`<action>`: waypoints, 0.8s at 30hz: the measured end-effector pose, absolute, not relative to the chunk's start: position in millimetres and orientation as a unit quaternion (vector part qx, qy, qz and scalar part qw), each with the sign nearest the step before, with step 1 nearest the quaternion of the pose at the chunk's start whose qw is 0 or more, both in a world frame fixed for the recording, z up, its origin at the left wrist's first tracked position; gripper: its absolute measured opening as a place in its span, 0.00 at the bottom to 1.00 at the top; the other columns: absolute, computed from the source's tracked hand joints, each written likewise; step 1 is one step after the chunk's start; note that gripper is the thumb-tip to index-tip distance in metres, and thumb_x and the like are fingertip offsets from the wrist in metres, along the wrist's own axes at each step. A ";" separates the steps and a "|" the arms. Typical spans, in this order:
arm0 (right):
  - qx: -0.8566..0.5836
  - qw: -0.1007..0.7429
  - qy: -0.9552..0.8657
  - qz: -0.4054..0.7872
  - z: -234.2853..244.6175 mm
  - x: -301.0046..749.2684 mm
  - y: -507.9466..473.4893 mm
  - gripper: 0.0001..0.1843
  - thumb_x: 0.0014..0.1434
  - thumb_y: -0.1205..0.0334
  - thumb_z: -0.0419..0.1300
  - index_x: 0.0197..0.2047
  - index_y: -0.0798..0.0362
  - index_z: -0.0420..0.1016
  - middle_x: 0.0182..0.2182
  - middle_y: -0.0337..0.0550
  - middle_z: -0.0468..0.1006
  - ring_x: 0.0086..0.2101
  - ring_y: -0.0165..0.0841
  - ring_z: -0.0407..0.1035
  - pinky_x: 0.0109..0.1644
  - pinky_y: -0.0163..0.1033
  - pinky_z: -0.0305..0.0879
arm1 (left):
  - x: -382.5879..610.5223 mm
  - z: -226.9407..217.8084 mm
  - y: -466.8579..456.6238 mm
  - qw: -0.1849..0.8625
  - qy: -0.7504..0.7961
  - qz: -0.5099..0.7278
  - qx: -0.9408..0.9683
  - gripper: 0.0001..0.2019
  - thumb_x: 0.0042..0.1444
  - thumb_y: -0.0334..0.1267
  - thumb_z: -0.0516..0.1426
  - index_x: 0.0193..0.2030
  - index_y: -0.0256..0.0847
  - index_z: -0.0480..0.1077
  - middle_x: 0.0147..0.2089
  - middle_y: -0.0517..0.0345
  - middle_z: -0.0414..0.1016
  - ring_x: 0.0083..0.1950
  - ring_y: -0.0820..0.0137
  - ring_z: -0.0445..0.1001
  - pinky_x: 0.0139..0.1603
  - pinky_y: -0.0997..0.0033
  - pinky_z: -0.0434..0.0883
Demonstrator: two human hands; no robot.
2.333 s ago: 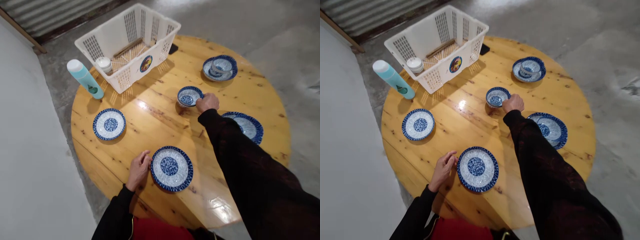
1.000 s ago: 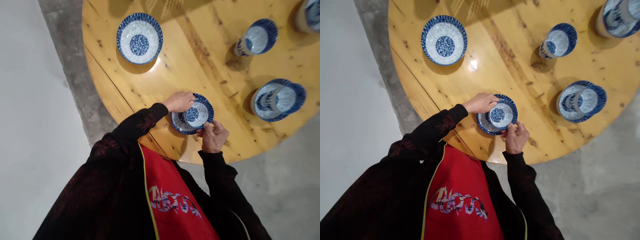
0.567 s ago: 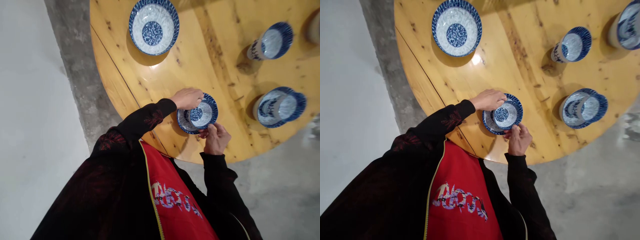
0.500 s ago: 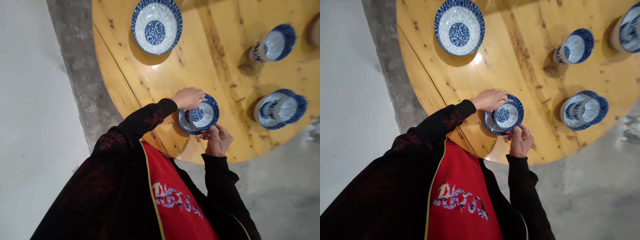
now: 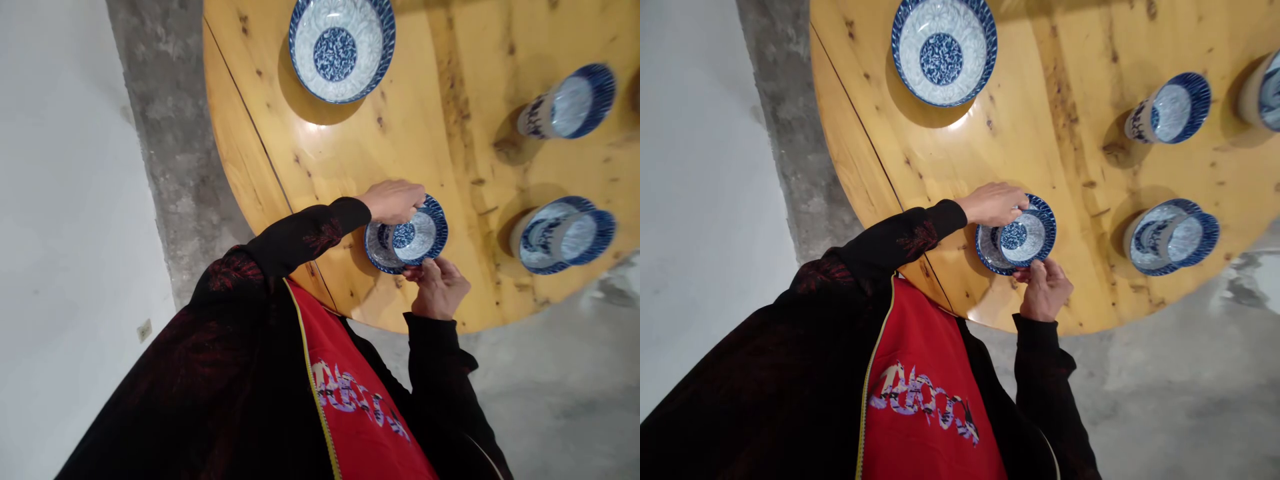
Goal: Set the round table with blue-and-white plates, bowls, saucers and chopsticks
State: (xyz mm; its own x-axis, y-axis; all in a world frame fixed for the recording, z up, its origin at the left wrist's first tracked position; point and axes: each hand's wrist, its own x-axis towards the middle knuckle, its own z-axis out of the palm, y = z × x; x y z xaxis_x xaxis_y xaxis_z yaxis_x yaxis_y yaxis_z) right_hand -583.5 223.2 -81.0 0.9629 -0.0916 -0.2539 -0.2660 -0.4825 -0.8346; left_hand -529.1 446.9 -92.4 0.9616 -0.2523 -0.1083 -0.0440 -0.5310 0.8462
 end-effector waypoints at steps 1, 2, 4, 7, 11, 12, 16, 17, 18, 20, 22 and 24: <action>-0.855 0.500 0.105 0.086 -80.9 -583.8 223.2 0.11 0.50 0.54 0.63 0.32 0.54 0.76 0.20 0.36 0.75 0.18 0.30 0.69 0.24 0.35 0.66 | -529.3 -91.6 447.3 0.476 -0.085 -0.111 0.868 0.12 0.59 0.27 0.55 0.43 0.38 0.79 0.47 0.47 0.81 0.48 0.60 0.77 0.47 0.60 0.67; -0.853 0.503 0.105 0.085 -80.8 -584.1 223.1 0.11 0.50 0.54 0.64 0.32 0.54 0.76 0.20 0.36 0.75 0.18 0.30 0.69 0.24 0.35 0.66 | -529.4 -90.6 447.6 0.473 -0.085 -0.113 0.870 0.12 0.60 0.27 0.54 0.44 0.38 0.79 0.47 0.47 0.81 0.49 0.60 0.77 0.47 0.60 0.67; -0.852 0.506 0.105 0.084 -80.8 -584.2 222.7 0.11 0.49 0.54 0.64 0.32 0.53 0.76 0.19 0.36 0.76 0.18 0.30 0.69 0.24 0.35 0.66 | -529.6 -89.0 447.9 0.465 -0.091 -0.115 0.873 0.13 0.60 0.27 0.54 0.45 0.37 0.79 0.48 0.46 0.81 0.50 0.59 0.77 0.48 0.60 0.67; -0.855 0.501 0.103 0.089 -82.2 -583.6 221.4 0.11 0.50 0.54 0.64 0.32 0.53 0.76 0.19 0.35 0.76 0.18 0.30 0.69 0.24 0.35 0.67 | -528.9 -89.3 447.5 0.451 -0.098 -0.120 0.879 0.15 0.61 0.27 0.53 0.48 0.37 0.78 0.51 0.45 0.80 0.52 0.58 0.76 0.50 0.59 0.67; -0.854 0.503 0.104 0.088 -86.1 -583.4 221.0 0.14 0.50 0.52 0.64 0.35 0.54 0.77 0.20 0.35 0.76 0.18 0.30 0.70 0.25 0.35 0.67 | -528.8 -92.2 448.1 0.441 -0.097 -0.124 0.883 0.14 0.62 0.29 0.53 0.48 0.38 0.79 0.53 0.46 0.80 0.54 0.57 0.76 0.52 0.59 0.67; -0.852 0.505 0.107 0.089 -86.5 -583.6 221.3 0.15 0.50 0.51 0.65 0.35 0.54 0.77 0.20 0.35 0.76 0.18 0.30 0.70 0.24 0.35 0.67 | -529.8 -91.8 449.1 0.442 -0.099 -0.122 0.883 0.14 0.62 0.30 0.53 0.48 0.39 0.79 0.53 0.47 0.80 0.54 0.57 0.76 0.53 0.60 0.67; -0.838 0.520 0.126 0.104 -82.9 -579.7 221.4 0.21 0.49 0.46 0.67 0.39 0.55 0.77 0.20 0.37 0.77 0.17 0.30 0.69 0.22 0.35 0.66 | -537.4 -84.9 458.6 0.451 -0.073 -0.119 0.882 0.13 0.64 0.34 0.53 0.45 0.40 0.80 0.51 0.46 0.82 0.52 0.56 0.77 0.53 0.60 0.69; -0.834 0.527 0.130 0.100 -81.4 -576.0 220.5 0.23 0.50 0.45 0.67 0.40 0.56 0.77 0.20 0.37 0.77 0.17 0.30 0.69 0.22 0.35 0.66 | -539.4 -83.1 462.5 0.459 -0.050 -0.120 0.879 0.13 0.64 0.36 0.54 0.45 0.41 0.80 0.50 0.46 0.82 0.51 0.55 0.78 0.52 0.60 0.69; -0.830 0.534 0.135 0.091 -80.0 -570.6 219.0 0.24 0.50 0.45 0.67 0.41 0.56 0.77 0.20 0.38 0.77 0.18 0.30 0.69 0.22 0.35 0.66 | -541.2 -81.5 466.9 0.472 -0.026 -0.110 0.875 0.12 0.64 0.37 0.55 0.44 0.41 0.80 0.49 0.46 0.83 0.50 0.54 0.78 0.51 0.60 0.70; -0.824 0.545 0.142 0.065 -78.0 -554.0 214.8 0.24 0.49 0.45 0.67 0.42 0.56 0.77 0.20 0.38 0.78 0.17 0.30 0.69 0.22 0.34 0.66 | -543.9 -78.9 475.6 0.481 -0.007 -0.093 0.872 0.11 0.62 0.36 0.56 0.45 0.42 0.80 0.48 0.48 0.83 0.49 0.55 0.79 0.50 0.62 0.71; -0.819 0.555 0.143 0.036 -78.0 -529.8 210.9 0.23 0.49 0.46 0.67 0.41 0.56 0.76 0.20 0.38 0.78 0.17 0.29 0.69 0.22 0.34 0.66 | -545.6 -76.2 482.5 0.471 0.019 -0.084 0.878 0.12 0.63 0.36 0.55 0.46 0.43 0.80 0.44 0.50 0.84 0.46 0.58 0.80 0.49 0.64 0.72; -0.813 0.564 0.143 0.020 -80.5 -498.9 210.3 0.20 0.48 0.50 0.66 0.39 0.56 0.76 0.20 0.37 0.78 0.16 0.29 0.69 0.21 0.33 0.66 | -546.2 -72.8 486.0 0.477 0.054 -0.080 0.874 0.14 0.63 0.37 0.54 0.49 0.43 0.79 0.40 0.53 0.84 0.42 0.61 0.80 0.48 0.66 0.72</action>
